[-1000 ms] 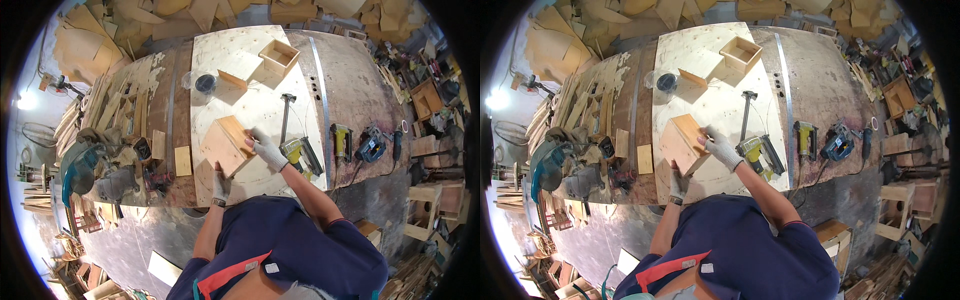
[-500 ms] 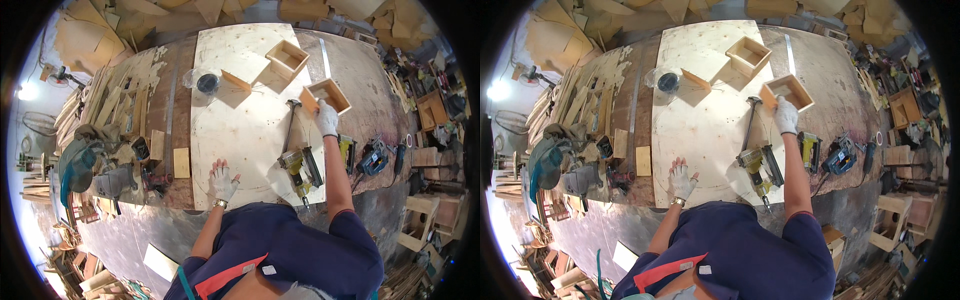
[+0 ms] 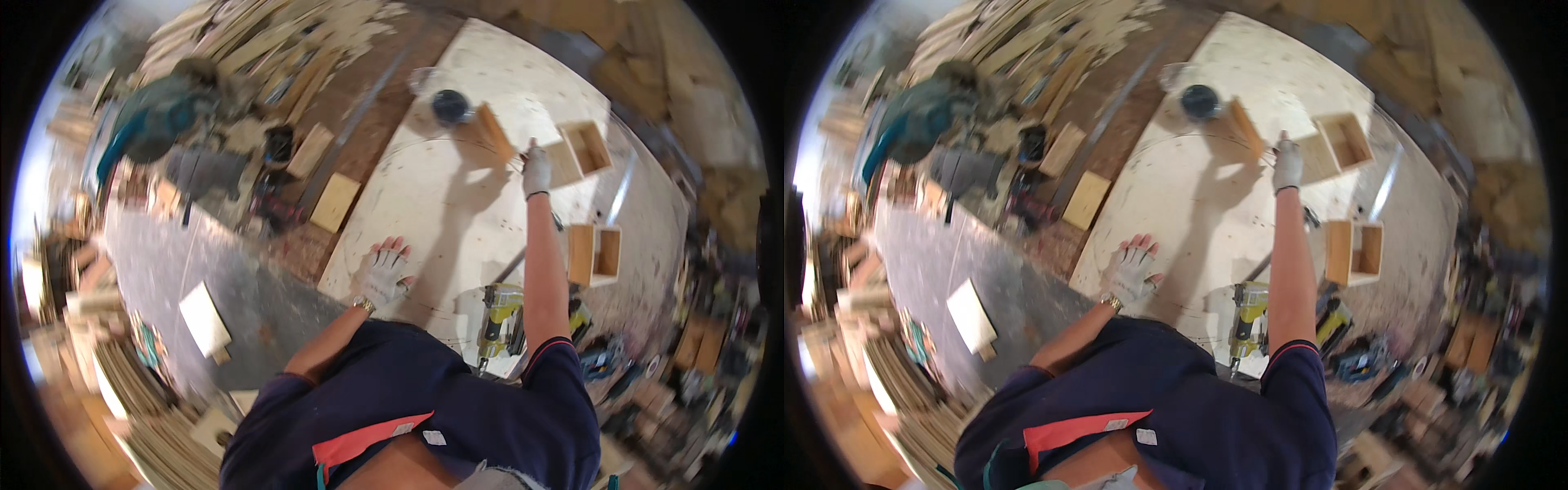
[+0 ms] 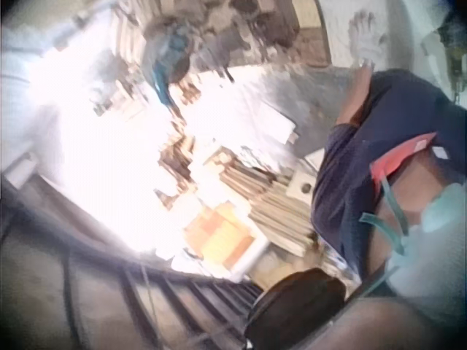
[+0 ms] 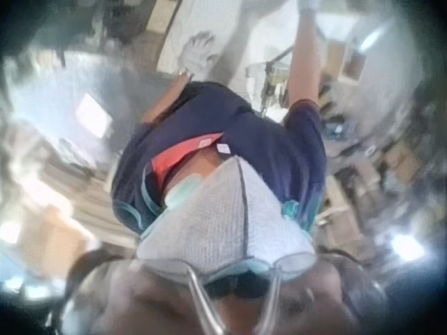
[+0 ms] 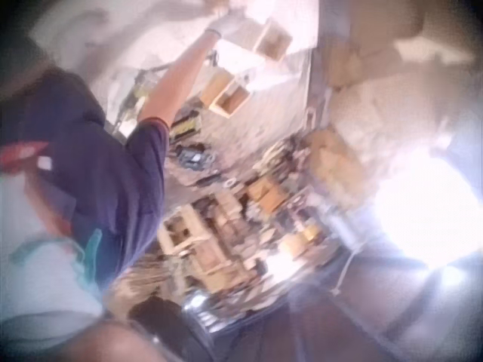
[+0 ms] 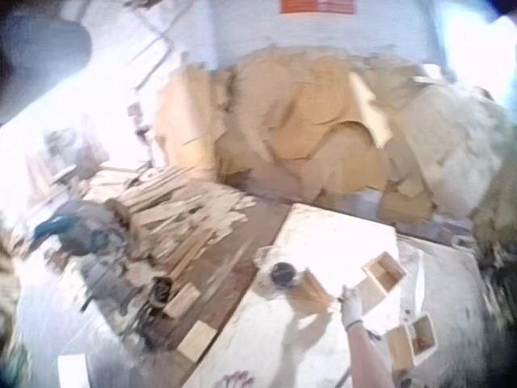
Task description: The person assembles small wooden boxes by aligning cut pieces and securing them with a pneumatic nail gun. They repeatedly position panels, fire nails to join corners, and rotate the partially built boxes to access different sides.
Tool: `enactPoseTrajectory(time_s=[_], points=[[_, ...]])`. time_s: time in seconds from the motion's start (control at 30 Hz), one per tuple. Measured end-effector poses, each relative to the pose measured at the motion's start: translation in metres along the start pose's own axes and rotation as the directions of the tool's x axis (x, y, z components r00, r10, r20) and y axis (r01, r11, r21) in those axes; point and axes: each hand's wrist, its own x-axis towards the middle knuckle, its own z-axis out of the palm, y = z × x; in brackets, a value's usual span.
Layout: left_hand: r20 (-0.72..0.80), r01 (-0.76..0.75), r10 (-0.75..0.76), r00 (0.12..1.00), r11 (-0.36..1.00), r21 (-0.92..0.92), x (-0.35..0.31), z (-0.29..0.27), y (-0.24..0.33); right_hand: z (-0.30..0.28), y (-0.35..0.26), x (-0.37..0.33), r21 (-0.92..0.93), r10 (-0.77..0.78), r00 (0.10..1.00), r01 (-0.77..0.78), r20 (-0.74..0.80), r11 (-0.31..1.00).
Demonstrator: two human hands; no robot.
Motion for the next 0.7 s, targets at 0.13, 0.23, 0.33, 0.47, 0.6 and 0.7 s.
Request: enactPoseTrajectory(time_s=[0.13,0.23,0.33,0.47,0.6,0.7], points=[[0.023,0.006,-0.004,1.0,0.998,-0.057,0.007,-0.002,0.004,0.011,0.005,0.026,0.455,0.135,0.99,-0.133,0.028,0.88],[-0.003,0.055,-0.056,0.998,0.989,-0.14,-0.002,0.006,-0.001,0.027,-0.017,-0.039,0.175,-0.072,0.996,0.082,-0.061,0.981],[-0.066,0.067,-0.084,0.994,0.972,-0.227,-0.004,0.007,-0.002,0.039,-0.04,-0.147,-0.473,-0.484,0.875,0.427,0.002,0.771],[-0.174,0.038,-0.106,0.979,0.933,-0.358,-0.005,0.012,-0.009,0.04,-0.014,-0.256,-0.844,-0.542,0.747,0.523,0.386,0.12],[-0.373,0.164,-0.387,0.843,0.846,-0.507,-0.006,0.013,-0.016,0.051,0.056,-0.32,-0.793,-0.438,0.715,0.61,0.545,0.009],[-0.417,0.352,-0.595,0.687,0.775,-0.525,-0.002,0.014,-0.023,0.049,0.075,-0.355,-0.771,-0.389,0.716,0.636,0.579,0.022]])
